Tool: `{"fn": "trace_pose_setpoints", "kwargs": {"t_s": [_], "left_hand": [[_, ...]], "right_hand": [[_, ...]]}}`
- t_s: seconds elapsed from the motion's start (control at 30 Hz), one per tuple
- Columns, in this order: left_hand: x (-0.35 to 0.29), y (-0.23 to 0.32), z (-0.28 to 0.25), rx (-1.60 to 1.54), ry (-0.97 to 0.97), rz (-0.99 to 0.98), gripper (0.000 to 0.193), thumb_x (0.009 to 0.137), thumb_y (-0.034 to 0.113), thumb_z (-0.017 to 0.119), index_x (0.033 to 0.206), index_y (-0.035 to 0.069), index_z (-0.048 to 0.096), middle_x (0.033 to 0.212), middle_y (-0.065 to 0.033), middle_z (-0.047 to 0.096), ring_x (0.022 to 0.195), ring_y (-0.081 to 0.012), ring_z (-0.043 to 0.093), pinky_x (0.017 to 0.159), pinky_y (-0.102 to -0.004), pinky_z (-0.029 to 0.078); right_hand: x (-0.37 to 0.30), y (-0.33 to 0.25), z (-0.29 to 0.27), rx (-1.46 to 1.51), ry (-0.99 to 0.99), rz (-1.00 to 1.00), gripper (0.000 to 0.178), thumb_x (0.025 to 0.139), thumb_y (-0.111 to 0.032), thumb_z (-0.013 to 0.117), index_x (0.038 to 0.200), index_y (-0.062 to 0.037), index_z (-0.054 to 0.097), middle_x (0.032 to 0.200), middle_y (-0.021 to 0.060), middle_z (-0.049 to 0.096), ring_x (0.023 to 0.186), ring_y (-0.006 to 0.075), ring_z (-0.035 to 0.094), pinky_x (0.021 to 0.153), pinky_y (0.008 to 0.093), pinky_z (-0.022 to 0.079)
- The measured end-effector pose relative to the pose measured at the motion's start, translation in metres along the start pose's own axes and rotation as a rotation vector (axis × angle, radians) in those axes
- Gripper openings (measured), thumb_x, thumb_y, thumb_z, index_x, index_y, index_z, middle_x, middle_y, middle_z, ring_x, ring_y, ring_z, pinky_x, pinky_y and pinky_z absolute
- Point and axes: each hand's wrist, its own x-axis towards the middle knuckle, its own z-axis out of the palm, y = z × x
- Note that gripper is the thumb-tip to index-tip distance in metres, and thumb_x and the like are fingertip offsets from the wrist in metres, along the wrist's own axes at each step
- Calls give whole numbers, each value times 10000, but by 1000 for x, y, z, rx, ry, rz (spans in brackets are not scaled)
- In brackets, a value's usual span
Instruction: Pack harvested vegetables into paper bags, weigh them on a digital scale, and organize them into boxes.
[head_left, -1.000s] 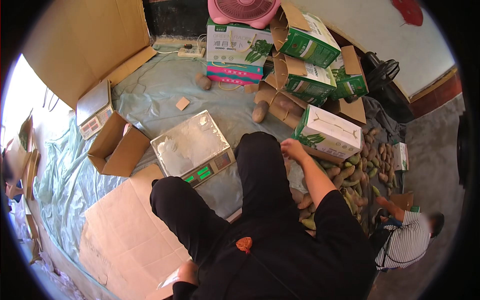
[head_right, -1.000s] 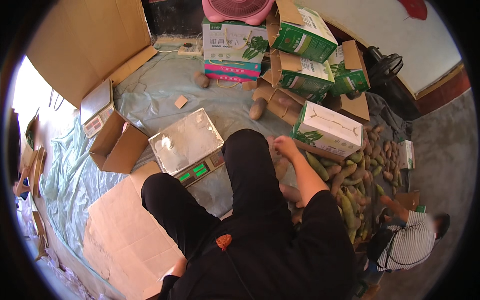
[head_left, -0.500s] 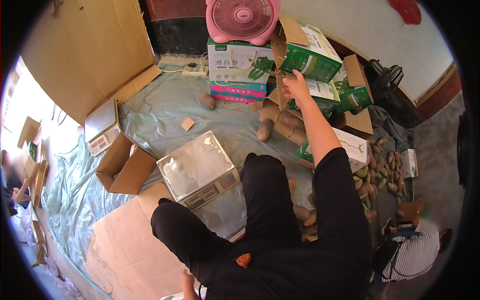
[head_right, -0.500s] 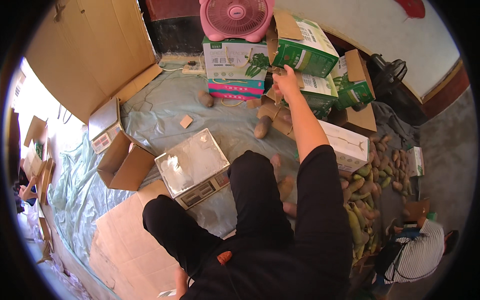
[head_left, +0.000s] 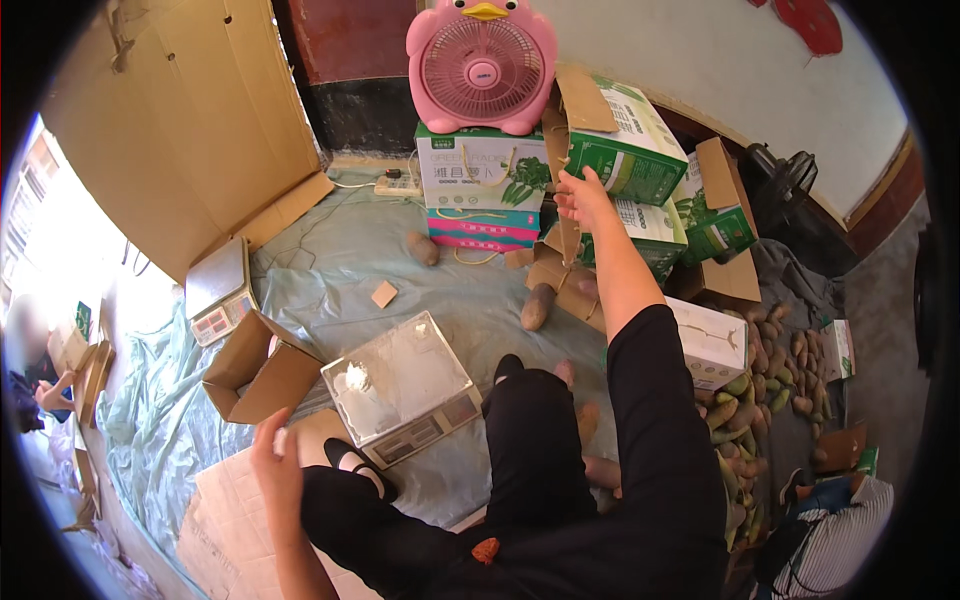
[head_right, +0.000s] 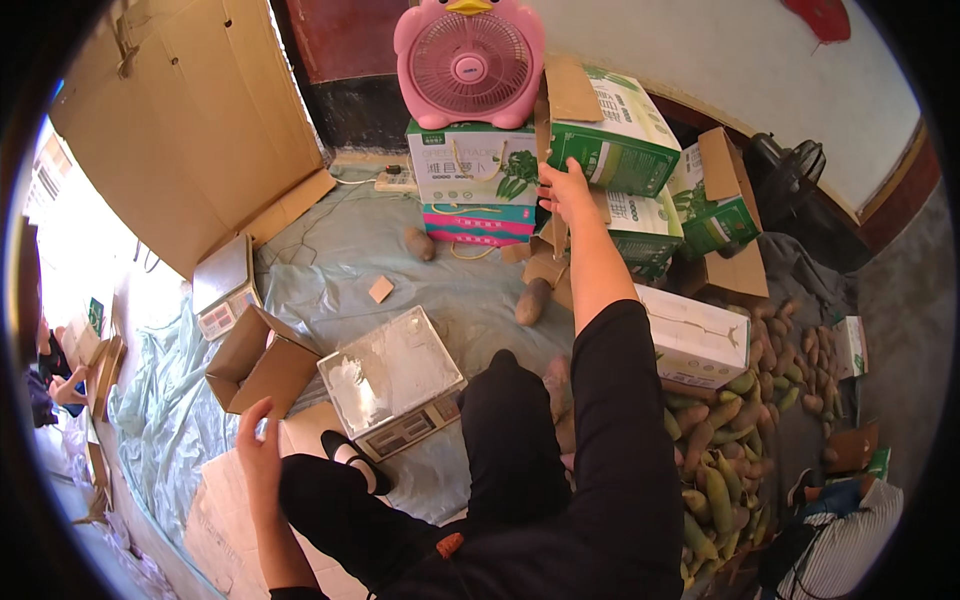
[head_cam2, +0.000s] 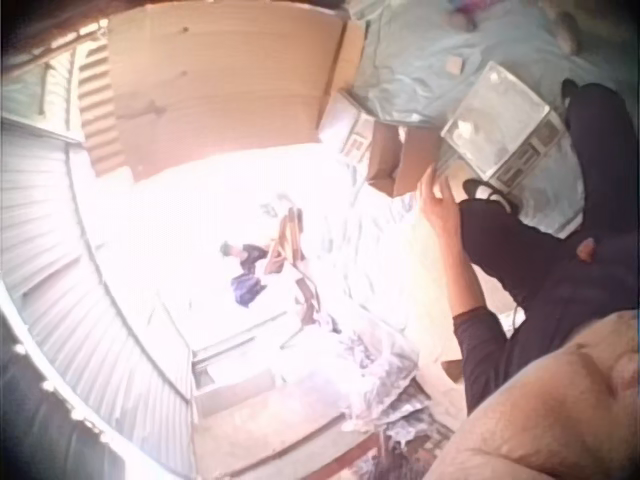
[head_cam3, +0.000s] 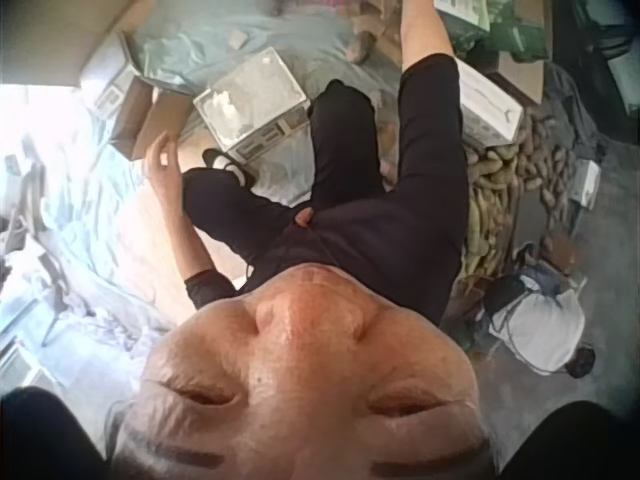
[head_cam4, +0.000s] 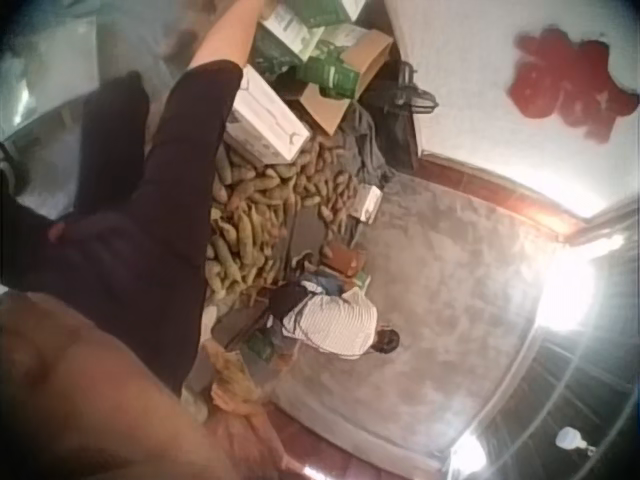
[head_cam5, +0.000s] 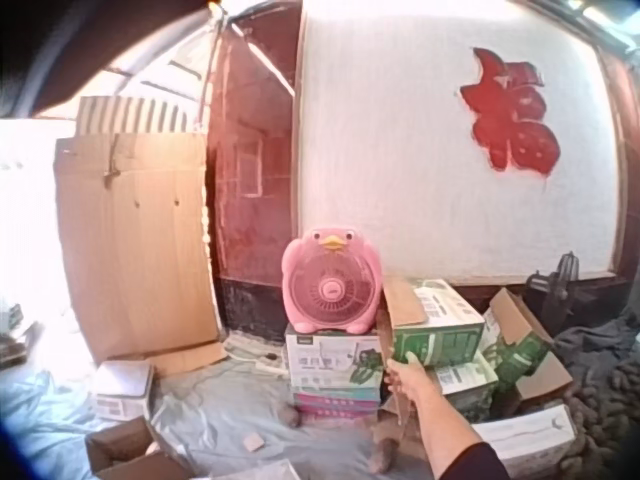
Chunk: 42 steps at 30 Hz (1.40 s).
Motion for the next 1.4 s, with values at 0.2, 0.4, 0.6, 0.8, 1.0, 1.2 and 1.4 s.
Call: {"fn": "trace_pose_setpoints", "kwargs": {"t_s": [0.2,0.4,0.6,0.8,1.0,1.2,1.4], "left_hand": [[6,10,62,182,-293,125,275,761,85,650,1034,53,643,1008,-140,631,980,-320,579,936,-417,400],[5,4,67,283,-296,151,264,769,108,655,1031,74,648,971,-122,635,960,-309,582,942,-433,386],[1,6,67,293,-295,172,240,774,103,650,1011,66,650,954,-121,636,938,-313,588,923,-439,394],[1,3,66,269,-310,152,243,785,120,642,1023,69,647,954,-122,633,940,-317,587,939,-447,385],[4,3,62,234,-292,171,374,779,126,652,1145,69,593,1031,-140,607,1014,-335,553,926,-437,396],[5,12,56,109,-170,193,716,688,113,753,1333,86,446,1289,-155,483,1187,-340,460,998,-424,363],[0,28,54,310,-22,349,919,587,200,830,1386,122,382,1457,-128,303,1329,-322,304,1097,-469,237]], "right_hand": [[40,-10,-18,403,-75,35,281,832,-222,697,990,-208,465,867,8,566,788,182,578,666,378,484],[49,-59,-70,690,105,-204,356,846,-140,675,1084,-169,413,804,21,542,663,162,570,600,358,484],[-10,-123,-136,699,133,-288,342,823,-147,712,1029,-154,439,796,9,536,745,161,577,663,366,458],[-145,-148,-146,536,27,-453,260,851,-152,677,1027,-136,486,931,48,609,868,176,605,748,349,462],[-233,-140,-134,429,-328,-434,221,944,-157,526,1159,-108,523,1096,111,621,975,186,601,808,327,464],[-284,-150,-91,377,-570,-458,350,962,-128,456,1307,-65,449,1088,131,631,911,189,627,770,313,482],[-282,-122,-20,362,-780,-217,415,957,-154,460,1347,-25,403,941,89,669,760,158,660,637,237,480]]}}
